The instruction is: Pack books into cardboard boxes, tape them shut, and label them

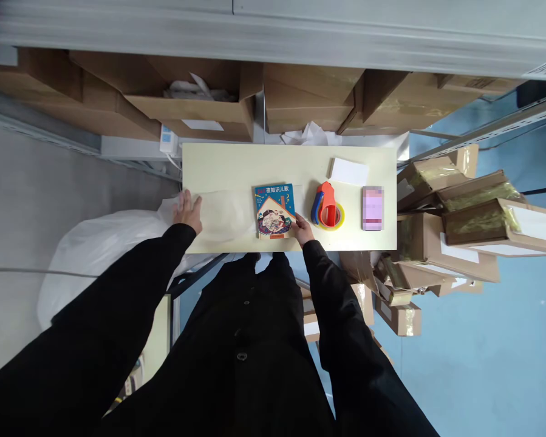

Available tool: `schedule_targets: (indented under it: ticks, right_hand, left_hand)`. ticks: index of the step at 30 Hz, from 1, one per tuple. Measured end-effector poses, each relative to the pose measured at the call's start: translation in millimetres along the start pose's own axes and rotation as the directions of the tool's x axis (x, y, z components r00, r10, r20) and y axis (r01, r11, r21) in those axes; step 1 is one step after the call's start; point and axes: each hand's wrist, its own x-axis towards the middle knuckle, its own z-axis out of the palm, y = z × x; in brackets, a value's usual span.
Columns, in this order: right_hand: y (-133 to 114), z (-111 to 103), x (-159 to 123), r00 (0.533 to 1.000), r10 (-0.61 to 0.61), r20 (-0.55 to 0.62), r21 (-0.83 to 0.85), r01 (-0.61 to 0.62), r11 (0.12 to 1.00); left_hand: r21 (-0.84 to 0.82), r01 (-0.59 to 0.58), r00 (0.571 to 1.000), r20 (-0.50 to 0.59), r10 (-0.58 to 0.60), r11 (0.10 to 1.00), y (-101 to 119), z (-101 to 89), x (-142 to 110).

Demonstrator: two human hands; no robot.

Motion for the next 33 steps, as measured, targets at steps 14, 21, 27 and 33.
schedule_targets:
  ticks: [14, 21, 27, 33]
  right_hand:
    - [-8.9, 25.9, 10.9, 0.907, -0.323, -0.269, -0.744, 0.017, 0.669]
    - [-8.5, 13.6, 9.4, 0.960, -0.068, -0.271, -0.574, -0.104, 0.812]
    - [2.0, 16.2, -18.1, 0.963, -0.092, -0.252, -0.356, -0.004, 0.934]
    - [-3.2, 11.7, -23.1, 0.963, 0.209, -0.169, 0.194, -0.175, 0.965]
  left_hand:
    - [-0.326, -0.292, 0.940, 0.077, 0.333, 0.899, 160.7, 39.3, -26.3]
    - [-0.344, -0.346, 0.927, 0.018, 0.375, 0.873, 154.8, 45.1, -29.0]
    - [-0.268, -0.364, 0.922, 0.034, 0.386, 0.892, 147.3, 42.0, -40.4]
    - [-0.349, -0.420, 0.886, 0.045, 0.462, 0.838, 138.9, 41.7, -33.1]
